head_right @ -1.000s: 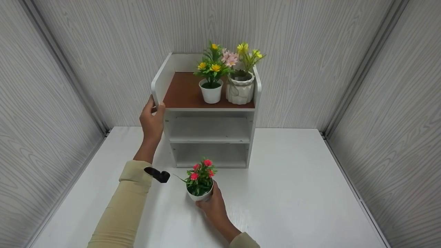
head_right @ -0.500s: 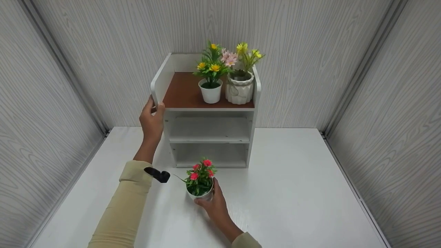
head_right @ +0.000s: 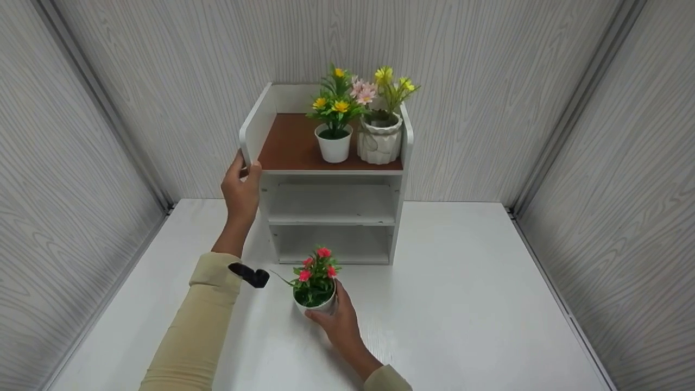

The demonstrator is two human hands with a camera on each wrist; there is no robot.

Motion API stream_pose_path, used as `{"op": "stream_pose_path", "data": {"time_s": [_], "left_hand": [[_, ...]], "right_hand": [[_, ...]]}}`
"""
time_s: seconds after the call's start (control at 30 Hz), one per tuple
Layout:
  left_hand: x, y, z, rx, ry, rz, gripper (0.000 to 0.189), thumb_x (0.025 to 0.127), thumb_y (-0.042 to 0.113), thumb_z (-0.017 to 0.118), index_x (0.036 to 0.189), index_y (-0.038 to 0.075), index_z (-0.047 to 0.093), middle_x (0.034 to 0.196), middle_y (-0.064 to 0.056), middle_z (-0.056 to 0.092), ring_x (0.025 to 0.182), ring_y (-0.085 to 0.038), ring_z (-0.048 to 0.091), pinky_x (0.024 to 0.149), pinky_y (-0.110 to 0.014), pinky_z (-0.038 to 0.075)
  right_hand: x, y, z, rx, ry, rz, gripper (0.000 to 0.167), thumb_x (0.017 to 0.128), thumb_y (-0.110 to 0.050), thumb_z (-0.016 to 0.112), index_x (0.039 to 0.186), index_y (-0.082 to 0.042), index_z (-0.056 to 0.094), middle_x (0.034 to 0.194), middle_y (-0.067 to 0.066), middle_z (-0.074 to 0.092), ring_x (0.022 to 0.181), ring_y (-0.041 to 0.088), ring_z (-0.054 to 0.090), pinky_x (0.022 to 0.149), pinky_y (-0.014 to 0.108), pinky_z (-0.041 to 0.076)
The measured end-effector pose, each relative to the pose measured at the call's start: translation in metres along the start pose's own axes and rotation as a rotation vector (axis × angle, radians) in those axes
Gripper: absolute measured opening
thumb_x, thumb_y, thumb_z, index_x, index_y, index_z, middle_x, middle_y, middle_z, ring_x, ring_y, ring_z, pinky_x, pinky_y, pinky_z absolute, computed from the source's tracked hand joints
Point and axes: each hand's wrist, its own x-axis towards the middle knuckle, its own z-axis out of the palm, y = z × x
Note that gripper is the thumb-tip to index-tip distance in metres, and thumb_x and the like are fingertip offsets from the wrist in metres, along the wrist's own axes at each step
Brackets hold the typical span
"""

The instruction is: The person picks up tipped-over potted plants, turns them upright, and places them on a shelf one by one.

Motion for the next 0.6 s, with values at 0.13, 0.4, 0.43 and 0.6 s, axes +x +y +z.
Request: {"op": "stream_pose_path", "data": {"time_s": [0.13, 0.4, 0.43, 0.6], "left_hand": [[0.0, 0.001, 0.001, -0.015, -0.003, -0.003, 0.053, 0.106, 0.03, 0.052, 0.154, 0.011, 0.043, 0.141, -0.009, 0.057, 0.131, -0.019, 0.056, 0.104, -0.034, 0.051], [0.0, -0.001, 0.001, -0.033, -0.012, -0.008, 0.053, 0.106, 0.032, 0.051, 0.154, 0.012, 0.042, 0.142, -0.008, 0.056, 0.132, -0.017, 0.055, 0.104, -0.033, 0.05], [0.0, -0.002, 0.001, -0.034, -0.01, -0.008, 0.054, 0.106, 0.032, 0.051, 0.154, 0.011, 0.042, 0.142, -0.008, 0.056, 0.132, -0.017, 0.055, 0.104, -0.032, 0.05], [0.0, -0.001, 0.001, -0.03, -0.01, -0.008, 0.053, 0.106, 0.032, 0.051, 0.154, 0.012, 0.042, 0.141, -0.008, 0.057, 0.132, -0.018, 0.055, 0.105, -0.034, 0.051]], "right_hand": [[0.0, -0.003, 0.0, -0.005, 0.016, -0.007, 0.107, 0.077, -0.035, 0.089, 0.158, -0.004, 0.027, 0.158, 0.018, 0.037, 0.146, 0.038, 0.037, 0.116, 0.054, 0.036], [0.0, -0.02, -0.004, -0.027, 0.06, -0.006, 0.101, 0.077, -0.042, 0.087, 0.156, -0.01, 0.034, 0.156, 0.013, 0.043, 0.143, 0.036, 0.042, 0.114, 0.054, 0.038], [0.0, -0.024, -0.005, -0.027, 0.066, -0.006, 0.1, 0.077, -0.043, 0.087, 0.156, -0.011, 0.035, 0.156, 0.012, 0.042, 0.143, 0.036, 0.042, 0.114, 0.054, 0.039], [0.004, -0.051, -0.013, -0.021, 0.091, -0.028, 0.099, 0.077, -0.042, 0.087, 0.156, -0.013, 0.036, 0.157, 0.01, 0.042, 0.143, 0.033, 0.042, 0.113, 0.051, 0.04]]}}
